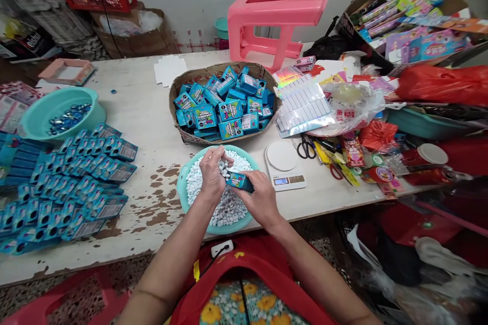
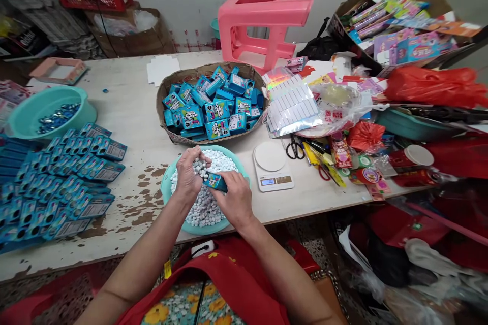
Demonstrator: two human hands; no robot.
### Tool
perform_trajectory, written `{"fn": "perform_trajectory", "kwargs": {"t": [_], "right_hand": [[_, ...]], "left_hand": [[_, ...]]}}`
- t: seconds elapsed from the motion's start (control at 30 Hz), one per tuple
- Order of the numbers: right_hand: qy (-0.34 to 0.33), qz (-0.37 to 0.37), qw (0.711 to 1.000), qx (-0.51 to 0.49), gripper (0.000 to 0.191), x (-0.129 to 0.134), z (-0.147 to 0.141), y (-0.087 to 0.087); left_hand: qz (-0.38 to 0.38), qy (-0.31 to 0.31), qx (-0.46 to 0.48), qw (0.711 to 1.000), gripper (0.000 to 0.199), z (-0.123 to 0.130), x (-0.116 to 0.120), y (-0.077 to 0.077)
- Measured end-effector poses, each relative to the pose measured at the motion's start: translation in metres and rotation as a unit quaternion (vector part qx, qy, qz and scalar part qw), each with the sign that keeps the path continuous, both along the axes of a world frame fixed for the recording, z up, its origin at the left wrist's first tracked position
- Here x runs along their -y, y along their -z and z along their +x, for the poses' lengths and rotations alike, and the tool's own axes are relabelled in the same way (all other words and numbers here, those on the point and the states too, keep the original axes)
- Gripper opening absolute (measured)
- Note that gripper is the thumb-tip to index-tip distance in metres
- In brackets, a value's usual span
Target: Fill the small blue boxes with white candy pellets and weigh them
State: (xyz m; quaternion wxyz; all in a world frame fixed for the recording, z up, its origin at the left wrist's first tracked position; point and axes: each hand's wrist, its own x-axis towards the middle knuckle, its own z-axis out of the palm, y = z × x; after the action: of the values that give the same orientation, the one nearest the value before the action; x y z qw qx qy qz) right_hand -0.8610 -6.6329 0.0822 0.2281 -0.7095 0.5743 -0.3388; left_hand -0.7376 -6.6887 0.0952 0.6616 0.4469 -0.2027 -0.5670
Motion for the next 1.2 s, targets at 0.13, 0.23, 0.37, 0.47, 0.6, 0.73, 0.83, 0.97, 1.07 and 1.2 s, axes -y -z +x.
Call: {"fn": "perform_trajectory", "kwargs": {"t": [0.13,0.23,0.37,0.47,0.6,0.73,0.83,0.97,1.07,1.2], "right_hand": [[0.016,0.005,1.0,0.012,0.031,0.002,-0.001,0.002],[0.012,0.007,1.0,0.012,0.032,0.004,-0.004,0.003],[0.007,0.01,1.0,0.017,0.032,0.006,-0.007,0.002],[0.008,0.016,1.0,0.019,0.031,0.006,-0.008,0.003],[0.014,0.02,0.999,0.024,0.032,0.005,-0.008,0.004],[0.009,0.027,0.999,0.034,0.029,0.005,-0.005,0.003],[0.004,0.034,0.998,0.057,0.028,0.005,-0.003,0.002],[0.005,0.024,0.995,0.101,0.03,0.001,-0.01,-0.003],[0.034,0.012,0.987,0.157,0.032,-0.008,-0.026,-0.003],[0.08,0.029,0.982,0.166,0.032,-0.019,-0.047,0.007]], "left_hand": [[0.016,0.018,0.022,0.999,0.028,-0.001,0.001,-0.004],[0.022,0.01,0.029,0.999,0.027,-0.003,0.002,-0.004],[0.024,0.046,0.022,0.998,0.025,-0.003,0.003,-0.003],[0.02,0.043,0.029,0.998,0.026,-0.004,0.002,-0.002],[0.01,0.041,0.026,0.999,0.024,-0.004,0.0,-0.002],[0.013,0.052,0.016,0.998,0.022,-0.006,-0.004,-0.005],[0.011,0.058,0.013,0.998,0.022,-0.007,-0.006,-0.009],[0.006,0.022,0.017,1.0,0.021,0.001,-0.004,-0.011],[0.015,-0.009,0.05,0.999,0.021,0.012,0.0,-0.002],[0.029,0.057,0.215,0.974,0.013,0.02,0.005,0.028]]}}
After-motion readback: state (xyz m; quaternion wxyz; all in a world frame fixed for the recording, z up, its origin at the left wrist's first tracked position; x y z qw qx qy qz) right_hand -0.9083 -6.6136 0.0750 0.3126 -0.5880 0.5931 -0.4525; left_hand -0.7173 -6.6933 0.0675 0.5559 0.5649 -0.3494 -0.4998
